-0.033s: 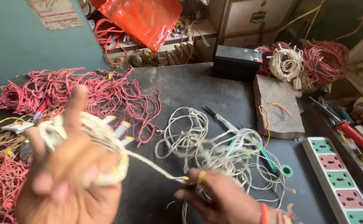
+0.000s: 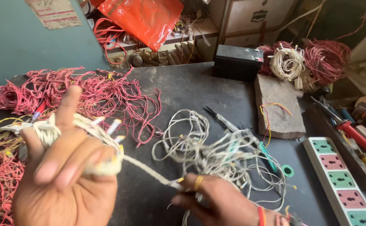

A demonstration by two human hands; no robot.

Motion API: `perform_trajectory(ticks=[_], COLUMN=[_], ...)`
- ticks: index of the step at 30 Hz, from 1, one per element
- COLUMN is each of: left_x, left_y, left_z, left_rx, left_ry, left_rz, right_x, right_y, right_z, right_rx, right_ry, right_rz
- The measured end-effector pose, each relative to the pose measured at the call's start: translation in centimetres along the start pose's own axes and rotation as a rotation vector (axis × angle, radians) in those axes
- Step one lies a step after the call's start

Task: The person untangles a white LED string, coils it, and connects its ends to a small orange power module. They then coil a second white LED string and connect it to the same module, leaving both strings coiled on the workbench.

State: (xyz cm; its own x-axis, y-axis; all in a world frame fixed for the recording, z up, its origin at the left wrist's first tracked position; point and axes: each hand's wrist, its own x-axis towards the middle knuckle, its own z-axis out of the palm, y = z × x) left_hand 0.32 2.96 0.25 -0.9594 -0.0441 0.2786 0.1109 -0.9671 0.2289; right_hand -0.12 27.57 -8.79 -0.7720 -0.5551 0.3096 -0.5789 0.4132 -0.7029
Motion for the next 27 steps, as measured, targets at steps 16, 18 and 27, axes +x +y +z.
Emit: perform_trajectory(ticks=[16, 18, 27], left_x=[0.3, 0.6, 0.4], left_y=[-12.0, -12.1, -2.7], left_z=[3.3, 3.9, 2.4], left_rx=[0.378, 0.106, -0.164], left_ry=[-0.072, -0.239, -0.171], left_rz=[-0.678, -0.479, 0.136], right_x=[-1.1, -1.5, -0.1], right_y=[4.6, 4.5, 6.1], right_z=[-14.1, -13.9, -14.5], right_rx=[-0.079, -0.096, -0.489], right_ry=[0.006, -0.073, 0.336], right_rz=[-0.306, -0.185, -0.182])
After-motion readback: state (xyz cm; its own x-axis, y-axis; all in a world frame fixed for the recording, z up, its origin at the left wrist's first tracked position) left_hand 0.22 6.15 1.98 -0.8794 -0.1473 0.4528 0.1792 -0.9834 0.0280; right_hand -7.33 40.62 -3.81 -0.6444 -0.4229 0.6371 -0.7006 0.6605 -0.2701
